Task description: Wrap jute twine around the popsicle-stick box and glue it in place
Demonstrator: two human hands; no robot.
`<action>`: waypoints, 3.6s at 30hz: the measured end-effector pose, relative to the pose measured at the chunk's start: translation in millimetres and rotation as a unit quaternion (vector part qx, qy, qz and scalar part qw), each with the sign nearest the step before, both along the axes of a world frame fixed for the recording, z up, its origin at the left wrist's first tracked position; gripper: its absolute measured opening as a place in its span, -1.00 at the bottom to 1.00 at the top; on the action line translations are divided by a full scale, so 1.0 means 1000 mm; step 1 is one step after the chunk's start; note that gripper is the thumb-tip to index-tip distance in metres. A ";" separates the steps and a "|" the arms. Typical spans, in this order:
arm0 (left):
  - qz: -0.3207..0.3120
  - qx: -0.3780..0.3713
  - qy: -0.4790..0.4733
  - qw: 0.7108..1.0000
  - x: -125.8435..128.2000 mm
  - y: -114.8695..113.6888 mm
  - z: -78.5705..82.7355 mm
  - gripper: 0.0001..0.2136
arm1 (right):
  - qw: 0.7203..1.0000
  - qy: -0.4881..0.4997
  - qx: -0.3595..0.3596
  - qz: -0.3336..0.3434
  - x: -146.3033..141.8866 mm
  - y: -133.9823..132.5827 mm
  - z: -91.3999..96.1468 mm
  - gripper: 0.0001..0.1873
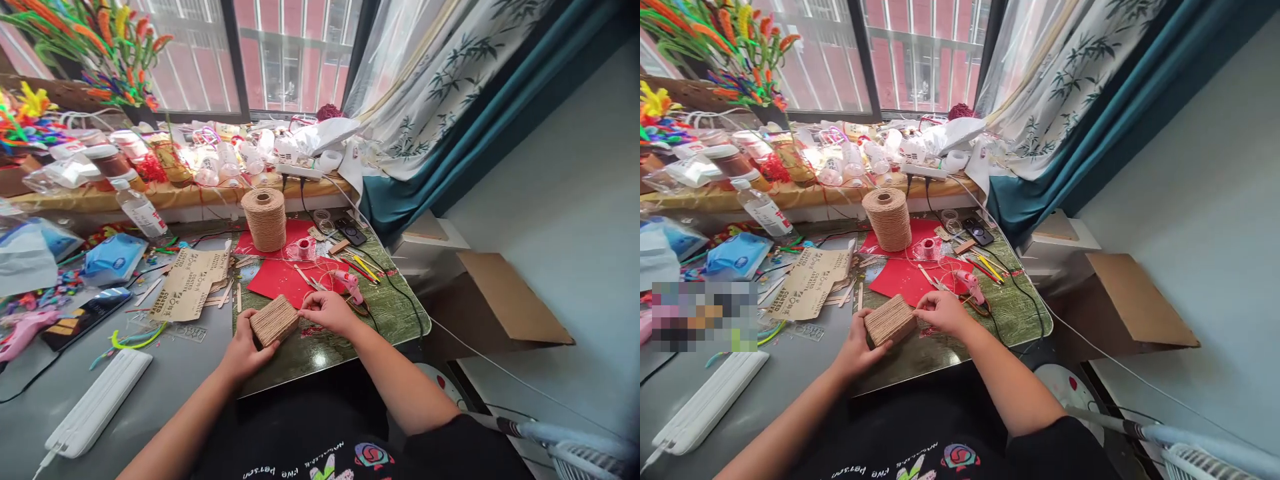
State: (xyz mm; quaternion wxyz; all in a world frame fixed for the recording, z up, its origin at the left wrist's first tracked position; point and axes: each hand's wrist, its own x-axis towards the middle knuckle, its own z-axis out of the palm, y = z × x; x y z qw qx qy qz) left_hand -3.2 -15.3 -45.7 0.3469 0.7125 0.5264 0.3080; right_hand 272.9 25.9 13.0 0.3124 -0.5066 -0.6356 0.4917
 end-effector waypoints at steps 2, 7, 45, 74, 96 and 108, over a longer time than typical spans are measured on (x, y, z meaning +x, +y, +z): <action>-0.003 0.008 0.003 1.000 0.000 0.002 -0.001 -0.30 | 1.000 0.016 -0.016 -0.005 0.003 0.002 -0.005 -0.66; -0.032 0.017 0.038 0.999 0.000 0.009 0.020 -0.34 | 0.993 0.097 -0.071 -0.007 0.006 0.001 -0.023 -0.55; -0.073 0.135 0.286 0.946 0.053 0.037 0.069 -0.37 | 0.997 0.008 0.051 0.062 0.015 -0.004 -0.003 -0.72; -0.249 -0.062 0.127 0.958 0.002 0.055 0.089 -0.38 | 0.998 0.053 -0.006 0.024 0.011 -0.004 -0.024 -0.59; -0.039 0.100 0.093 0.990 0.036 0.022 0.059 -0.26 | 0.985 0.170 -0.013 0.006 0.002 -0.018 -0.020 -0.52; 0.000 0.097 -0.141 0.985 0.035 -0.012 0.002 -0.24 | 0.958 -0.058 0.254 0.116 -0.014 -0.031 0.005 -0.86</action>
